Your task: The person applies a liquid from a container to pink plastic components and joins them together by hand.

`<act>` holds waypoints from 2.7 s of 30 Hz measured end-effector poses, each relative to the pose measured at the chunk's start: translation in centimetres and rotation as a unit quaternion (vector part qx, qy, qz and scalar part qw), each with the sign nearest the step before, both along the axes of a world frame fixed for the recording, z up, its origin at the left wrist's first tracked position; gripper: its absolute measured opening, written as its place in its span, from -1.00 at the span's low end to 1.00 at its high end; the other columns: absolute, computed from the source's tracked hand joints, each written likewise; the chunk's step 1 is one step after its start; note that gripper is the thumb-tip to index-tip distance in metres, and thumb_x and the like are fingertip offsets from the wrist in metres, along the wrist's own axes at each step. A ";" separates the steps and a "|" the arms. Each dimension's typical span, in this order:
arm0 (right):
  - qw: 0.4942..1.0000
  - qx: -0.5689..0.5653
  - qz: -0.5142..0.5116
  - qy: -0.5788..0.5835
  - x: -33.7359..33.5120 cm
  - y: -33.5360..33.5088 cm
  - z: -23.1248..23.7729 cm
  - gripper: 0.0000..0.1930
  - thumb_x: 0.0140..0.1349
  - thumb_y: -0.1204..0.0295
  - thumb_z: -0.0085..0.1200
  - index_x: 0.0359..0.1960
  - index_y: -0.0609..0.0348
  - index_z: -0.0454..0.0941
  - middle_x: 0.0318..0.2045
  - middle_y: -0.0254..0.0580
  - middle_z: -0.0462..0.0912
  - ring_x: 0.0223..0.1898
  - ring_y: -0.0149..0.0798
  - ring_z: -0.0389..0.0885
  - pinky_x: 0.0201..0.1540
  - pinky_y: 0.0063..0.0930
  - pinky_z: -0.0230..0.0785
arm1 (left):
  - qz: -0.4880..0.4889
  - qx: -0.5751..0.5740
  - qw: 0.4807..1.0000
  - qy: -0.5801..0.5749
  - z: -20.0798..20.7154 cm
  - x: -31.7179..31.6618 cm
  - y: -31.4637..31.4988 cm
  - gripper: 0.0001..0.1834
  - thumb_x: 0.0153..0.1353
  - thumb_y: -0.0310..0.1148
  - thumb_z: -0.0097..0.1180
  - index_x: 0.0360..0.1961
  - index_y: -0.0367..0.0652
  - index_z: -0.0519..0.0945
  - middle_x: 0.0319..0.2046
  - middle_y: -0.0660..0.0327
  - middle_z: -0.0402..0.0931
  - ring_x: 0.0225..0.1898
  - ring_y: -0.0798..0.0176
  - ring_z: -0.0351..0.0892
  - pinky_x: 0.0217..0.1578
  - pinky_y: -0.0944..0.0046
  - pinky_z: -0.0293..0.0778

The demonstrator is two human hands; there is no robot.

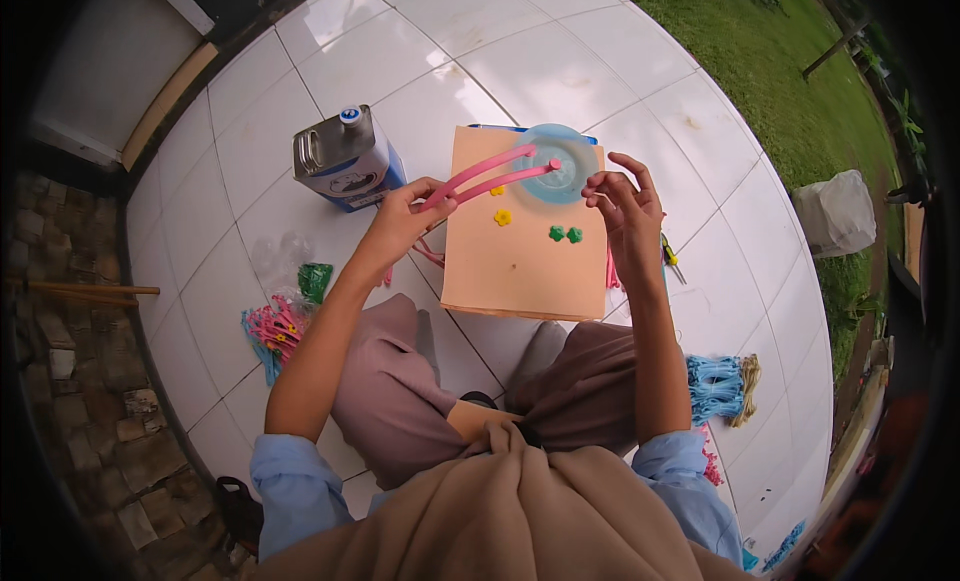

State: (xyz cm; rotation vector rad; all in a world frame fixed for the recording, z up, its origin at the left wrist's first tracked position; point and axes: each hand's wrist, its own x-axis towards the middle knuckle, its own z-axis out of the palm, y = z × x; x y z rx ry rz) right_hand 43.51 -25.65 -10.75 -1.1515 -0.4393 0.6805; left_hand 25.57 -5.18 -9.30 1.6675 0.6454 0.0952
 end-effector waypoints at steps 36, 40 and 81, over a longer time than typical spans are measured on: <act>0.682 -0.027 -0.046 -0.730 -6.9 3.9 3.2 -0.54 -0.06 0.61 0.23 -0.09 0.13 0.33 -0.30 -0.32 0.56 -0.17 -0.14 0.46 -0.18 -0.38 0.32 | 0.029 -0.118 0.990 -0.071 3.3 -0.9 -2.7 -0.72 0.11 -0.30 0.18 -0.20 -0.24 0.57 -0.30 0.23 0.57 -0.18 0.40 0.52 -0.11 0.42 0.37; 0.805 -0.039 -0.112 -0.582 -7.0 4.1 4.7 -0.56 -0.04 0.58 0.25 -0.14 0.14 0.29 -0.39 -0.29 0.57 -0.29 -0.26 0.49 -0.25 -0.45 0.27 | 0.042 -0.083 0.992 -0.081 2.6 -0.7 -2.7 -0.73 0.21 -0.31 0.05 -0.13 -0.26 0.54 -0.38 0.30 0.52 -0.35 0.48 0.44 -0.21 0.45 0.36; 0.983 -0.037 -0.044 -0.173 -8.2 6.1 5.5 -0.52 0.20 0.45 0.06 0.00 0.17 -0.01 -0.23 -0.03 0.59 -0.15 -0.34 0.48 -0.14 -0.54 0.27 | 0.110 0.071 0.969 -0.209 3.3 0.5 -4.8 -0.77 0.15 -0.41 0.13 -0.19 -0.29 0.50 -0.53 0.33 0.44 -0.59 0.56 0.40 -0.62 0.55 0.32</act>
